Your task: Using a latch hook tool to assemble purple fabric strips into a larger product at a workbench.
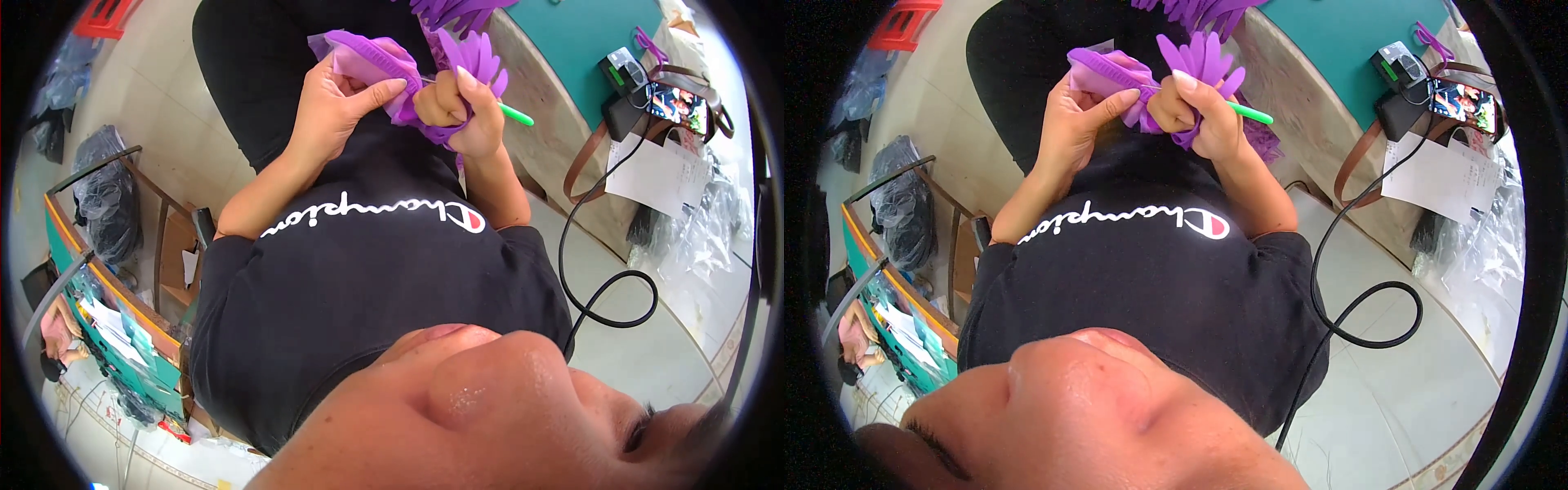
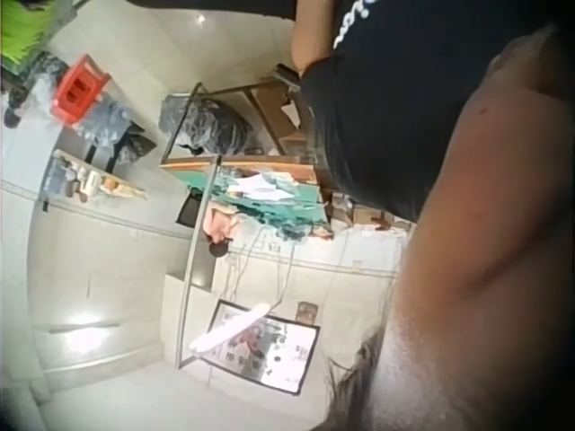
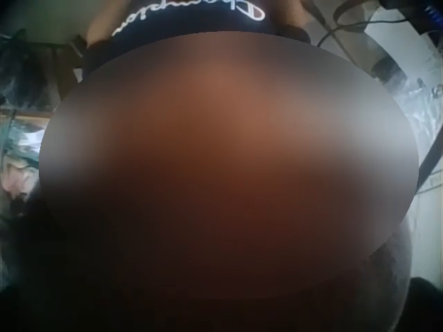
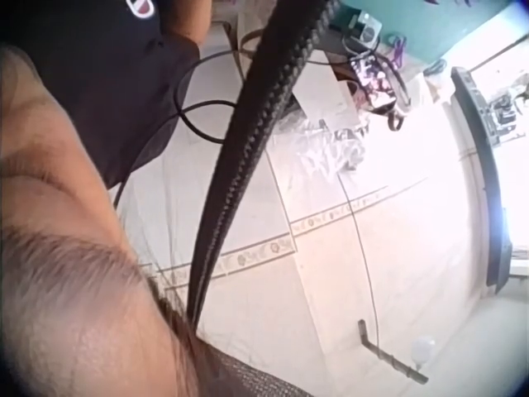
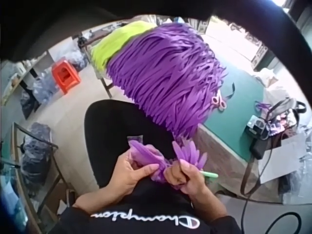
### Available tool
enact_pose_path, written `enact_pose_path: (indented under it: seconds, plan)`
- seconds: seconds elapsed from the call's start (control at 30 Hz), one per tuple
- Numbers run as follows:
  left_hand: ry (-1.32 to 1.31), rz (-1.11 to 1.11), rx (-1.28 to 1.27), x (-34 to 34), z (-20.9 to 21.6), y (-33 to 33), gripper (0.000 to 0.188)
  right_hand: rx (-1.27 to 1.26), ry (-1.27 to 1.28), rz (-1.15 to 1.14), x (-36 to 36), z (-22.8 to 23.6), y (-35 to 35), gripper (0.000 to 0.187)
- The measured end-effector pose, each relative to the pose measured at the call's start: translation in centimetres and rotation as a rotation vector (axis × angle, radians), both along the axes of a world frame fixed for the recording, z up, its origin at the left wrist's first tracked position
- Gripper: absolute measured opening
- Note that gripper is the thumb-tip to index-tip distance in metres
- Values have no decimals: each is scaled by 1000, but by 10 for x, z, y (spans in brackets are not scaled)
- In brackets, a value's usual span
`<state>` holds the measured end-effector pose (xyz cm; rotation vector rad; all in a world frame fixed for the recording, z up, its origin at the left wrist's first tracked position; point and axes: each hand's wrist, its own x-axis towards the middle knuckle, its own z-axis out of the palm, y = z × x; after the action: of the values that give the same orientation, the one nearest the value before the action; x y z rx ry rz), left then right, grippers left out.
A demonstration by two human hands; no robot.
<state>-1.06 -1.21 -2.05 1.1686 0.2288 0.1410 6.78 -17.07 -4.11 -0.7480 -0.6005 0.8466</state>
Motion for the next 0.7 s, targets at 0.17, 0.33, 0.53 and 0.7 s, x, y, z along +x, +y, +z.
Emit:
enact_pose_path:
  seconds: [0.17,0.33,0.53,0.7]
  plan:
    - [-28,-3,-40,0,-2,1,31,-60,-16,-58,-2,-1,4,40]
    - [-11,11,-45,0,-1,0,31,-64,-10,-64,-2,-5,3,39]
    - [-18,49,-15,-1,-9,1,34,-287,-26,-116,-5,14,6,38]
    - [119,-237,-305,-4,-6,14,44,-478,-223,-541,15,9,4,33]
